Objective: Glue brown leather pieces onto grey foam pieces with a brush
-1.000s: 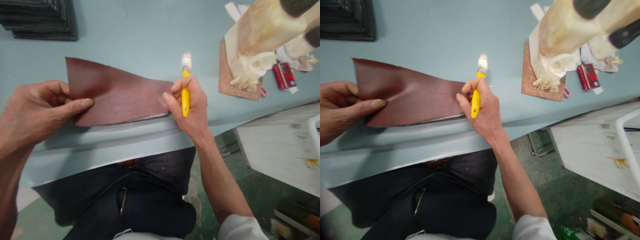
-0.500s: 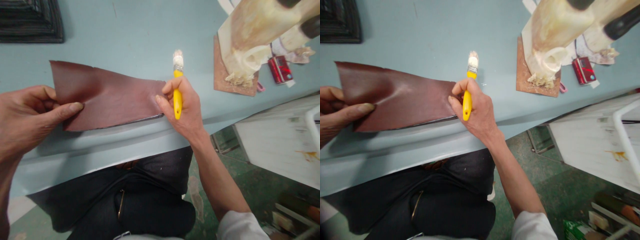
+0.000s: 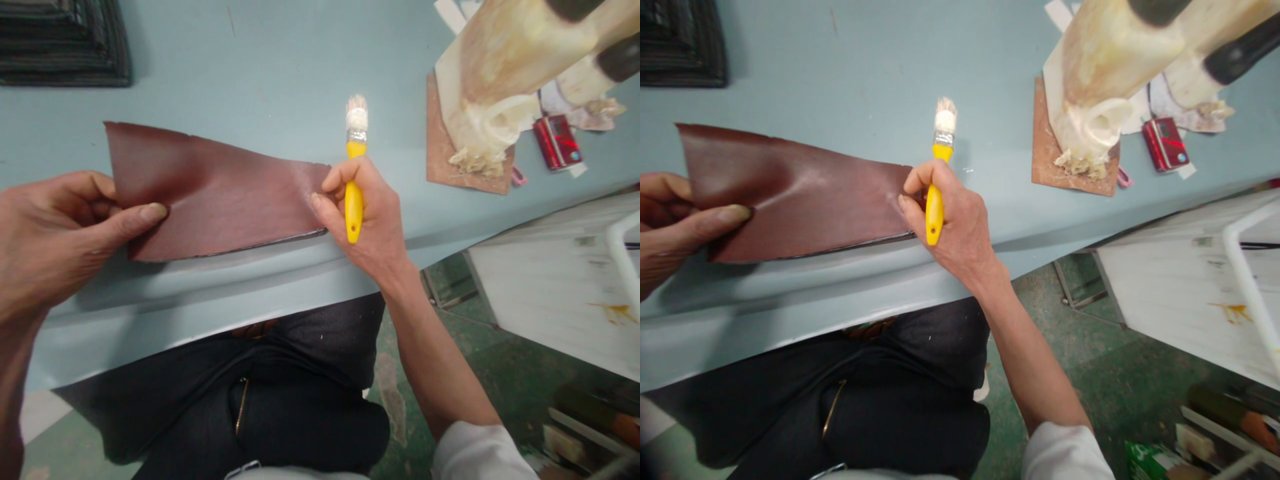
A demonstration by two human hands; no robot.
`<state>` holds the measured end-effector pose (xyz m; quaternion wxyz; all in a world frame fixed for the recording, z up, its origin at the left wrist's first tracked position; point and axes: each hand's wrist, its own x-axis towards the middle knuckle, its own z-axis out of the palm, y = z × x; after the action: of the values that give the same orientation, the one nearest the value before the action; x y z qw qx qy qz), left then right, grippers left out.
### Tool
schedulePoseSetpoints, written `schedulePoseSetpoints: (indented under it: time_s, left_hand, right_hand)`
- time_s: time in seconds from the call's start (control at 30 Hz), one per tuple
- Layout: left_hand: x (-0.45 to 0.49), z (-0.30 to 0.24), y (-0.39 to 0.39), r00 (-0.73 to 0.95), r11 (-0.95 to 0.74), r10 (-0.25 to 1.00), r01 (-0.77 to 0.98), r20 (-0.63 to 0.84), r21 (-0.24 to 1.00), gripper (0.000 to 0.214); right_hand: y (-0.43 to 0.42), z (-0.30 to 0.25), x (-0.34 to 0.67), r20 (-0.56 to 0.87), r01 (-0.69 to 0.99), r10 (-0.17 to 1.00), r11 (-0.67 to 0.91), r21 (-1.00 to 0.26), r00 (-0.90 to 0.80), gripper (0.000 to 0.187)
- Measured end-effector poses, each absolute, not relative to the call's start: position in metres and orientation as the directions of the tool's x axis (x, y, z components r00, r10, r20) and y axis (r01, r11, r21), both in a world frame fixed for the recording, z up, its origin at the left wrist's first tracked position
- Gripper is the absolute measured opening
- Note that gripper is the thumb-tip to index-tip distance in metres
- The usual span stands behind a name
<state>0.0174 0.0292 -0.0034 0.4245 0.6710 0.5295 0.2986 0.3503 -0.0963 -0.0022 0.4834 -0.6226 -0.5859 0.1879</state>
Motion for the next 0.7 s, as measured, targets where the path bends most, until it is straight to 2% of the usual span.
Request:
schedulePoseSetpoints:
  time_s: [0.17,0.7]
  left_hand:
    - [0.0207,-0.0016,0.0282,0.23,-0.082,0.973,0.497,-0.039,0.864,0.038]
    - [0.0238,-0.0009,0.0253,0.237,-0.116,0.972,0.475,0.0,0.872,0.029]
  right_hand:
    - [-0.0968,-0.0013,0.3506,0.321,0.569,0.917,0.137,-0.811,0.236,0.015]
    - [-0.0968,0.0019,0.3514,0.308,0.626,0.926,0.11,-0.772,0.217,0.015]
